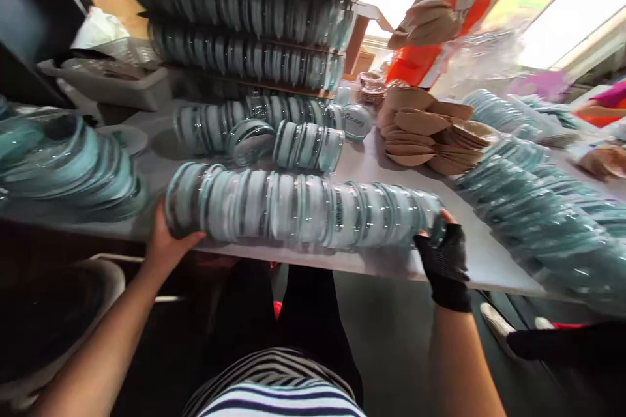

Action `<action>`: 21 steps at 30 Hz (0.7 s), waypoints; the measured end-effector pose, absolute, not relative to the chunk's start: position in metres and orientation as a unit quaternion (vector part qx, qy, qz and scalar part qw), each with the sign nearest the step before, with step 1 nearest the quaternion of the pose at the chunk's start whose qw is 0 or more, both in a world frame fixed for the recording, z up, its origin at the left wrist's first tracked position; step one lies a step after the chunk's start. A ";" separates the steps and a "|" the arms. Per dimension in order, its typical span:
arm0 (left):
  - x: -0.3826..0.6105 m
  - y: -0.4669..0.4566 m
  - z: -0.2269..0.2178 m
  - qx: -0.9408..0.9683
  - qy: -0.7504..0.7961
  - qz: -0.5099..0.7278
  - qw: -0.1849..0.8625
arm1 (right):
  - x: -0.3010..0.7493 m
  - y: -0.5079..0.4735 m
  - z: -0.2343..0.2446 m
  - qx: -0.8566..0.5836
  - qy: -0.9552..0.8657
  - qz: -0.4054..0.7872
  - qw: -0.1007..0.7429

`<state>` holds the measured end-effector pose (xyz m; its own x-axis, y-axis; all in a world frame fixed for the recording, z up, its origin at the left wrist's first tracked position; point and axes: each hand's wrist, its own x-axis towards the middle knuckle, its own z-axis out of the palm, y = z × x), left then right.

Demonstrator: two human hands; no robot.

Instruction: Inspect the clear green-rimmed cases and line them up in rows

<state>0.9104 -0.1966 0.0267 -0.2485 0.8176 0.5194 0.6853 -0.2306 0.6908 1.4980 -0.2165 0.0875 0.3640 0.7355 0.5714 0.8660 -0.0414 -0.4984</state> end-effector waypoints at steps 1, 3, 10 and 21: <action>0.916 -0.200 0.028 0.610 0.615 0.493 0.075 | 1.506 -0.217 0.085 -0.722 -0.551 -0.077 0.412; 0.924 -0.204 0.032 0.621 0.594 0.498 0.111 | 1.516 -0.219 0.084 -0.726 -0.546 -0.085 0.410; 0.915 -0.177 0.063 0.632 0.514 0.554 0.171 | 1.428 -0.201 0.144 -0.586 -0.664 -0.235 0.401; 0.909 -0.154 0.103 0.764 0.423 0.432 0.227 | 1.192 -0.159 0.157 -0.308 -0.936 -0.094 0.144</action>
<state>0.9091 -0.1543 0.1025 0.2690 0.8424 0.4669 0.4509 -0.5386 0.7118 1.1916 -0.1595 0.1567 -0.7684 0.5497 0.3277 0.6040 0.7922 0.0874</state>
